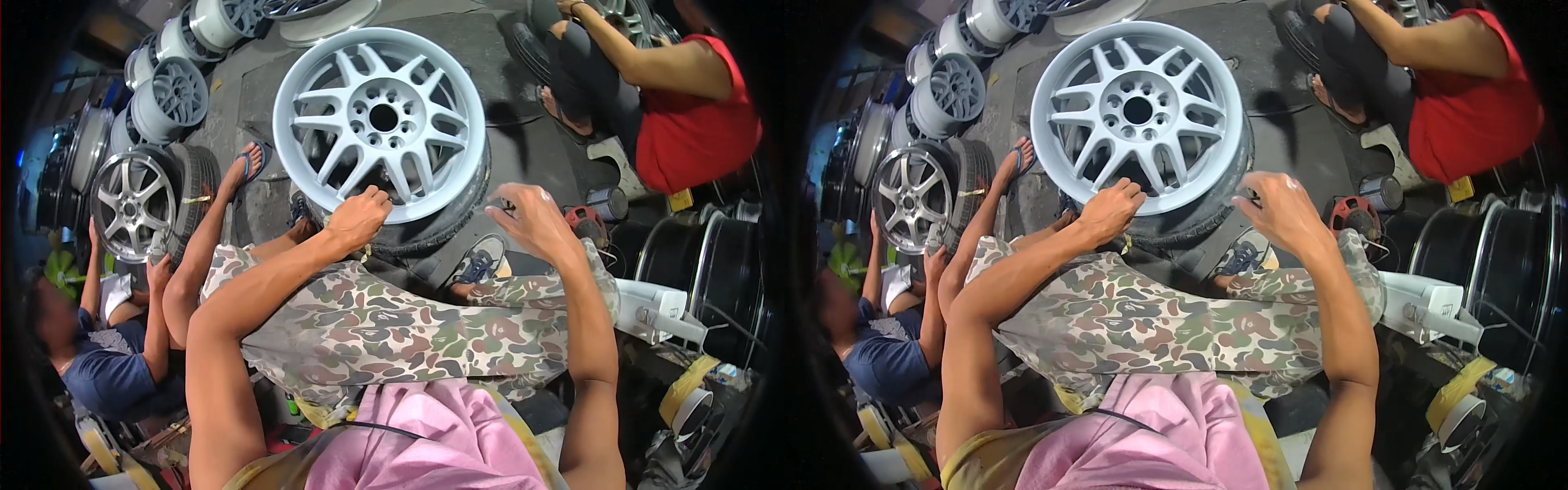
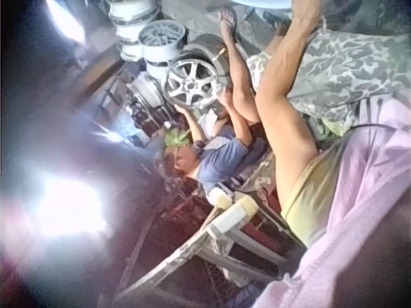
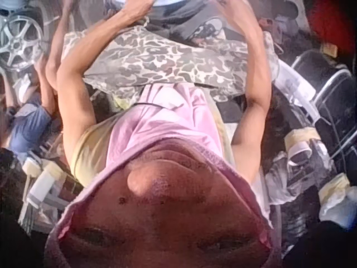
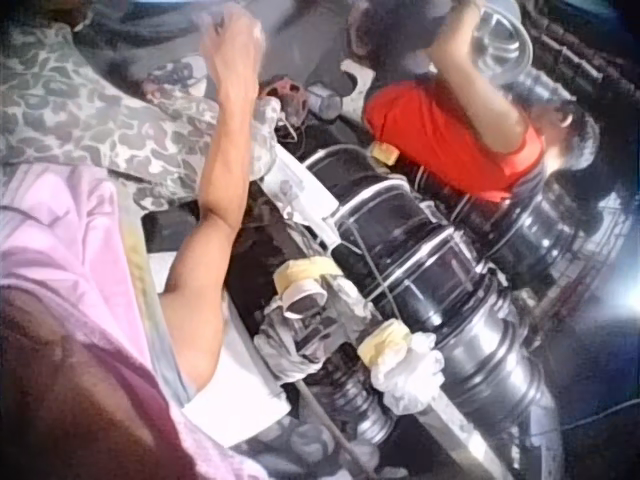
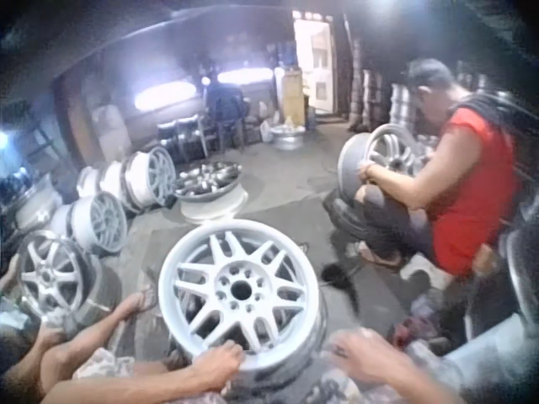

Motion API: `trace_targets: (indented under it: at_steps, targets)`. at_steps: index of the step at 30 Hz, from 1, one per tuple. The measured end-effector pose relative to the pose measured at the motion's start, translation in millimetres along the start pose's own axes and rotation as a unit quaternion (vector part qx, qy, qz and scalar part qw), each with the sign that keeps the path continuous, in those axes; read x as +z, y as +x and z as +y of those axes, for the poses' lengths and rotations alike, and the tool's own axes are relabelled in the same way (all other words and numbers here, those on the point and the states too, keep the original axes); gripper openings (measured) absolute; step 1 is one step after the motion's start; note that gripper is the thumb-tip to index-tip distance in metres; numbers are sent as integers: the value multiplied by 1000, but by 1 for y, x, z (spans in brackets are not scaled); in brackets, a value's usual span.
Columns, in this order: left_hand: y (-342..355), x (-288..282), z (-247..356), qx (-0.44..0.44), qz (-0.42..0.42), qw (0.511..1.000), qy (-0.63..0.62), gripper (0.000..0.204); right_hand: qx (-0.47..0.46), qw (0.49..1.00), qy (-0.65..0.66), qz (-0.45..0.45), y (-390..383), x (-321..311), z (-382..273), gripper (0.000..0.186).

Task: The person cleans and sands the edges of a white wheel rim by hand using a piece of sandpaper and a small tool, then opens a tool case to retrieve items.

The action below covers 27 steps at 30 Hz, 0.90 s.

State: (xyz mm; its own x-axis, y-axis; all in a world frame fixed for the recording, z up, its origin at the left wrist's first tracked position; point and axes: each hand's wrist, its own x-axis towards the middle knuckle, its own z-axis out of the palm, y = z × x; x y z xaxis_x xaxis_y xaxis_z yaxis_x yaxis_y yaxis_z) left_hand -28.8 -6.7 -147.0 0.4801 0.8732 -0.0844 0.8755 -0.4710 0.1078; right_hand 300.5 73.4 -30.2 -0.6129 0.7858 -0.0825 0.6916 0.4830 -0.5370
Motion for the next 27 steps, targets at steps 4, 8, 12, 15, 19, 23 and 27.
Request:
trace_targets:
  at_steps: [4, 8, 12, 15, 19, 23, 27]
  targets:
    - [1, -25, 14, -34, 48, 990, -127, 38, -8, 999, 2, 48, -2, -15, -7, 26]
    - [-2, -31, 18, -56, 84, 974, -201, 39, 48, 996, 16, 79, -2, -30, -4, 25]
    - [8, -30, 24, -51, 104, 969, -219, 39, 61, 993, -17, 101, -6, -42, -10, 26]
    - [7, -39, 21, -58, 121, 963, -233, 39, 83, 992, -5, 95, -8, -43, -11, 27]
    - [10, -42, 26, -70, 119, 958, -253, 40, 37, 990, 24, 132, -8, -44, -2, 25]
    - [19, -41, 33, -93, 115, 951, -272, 40, 66, 993, 22, 100, -7, -56, -9, 27]
    - [23, -45, 30, -98, 118, 942, -299, 41, 75, 990, 48, 109, -13, -63, 0, 25]
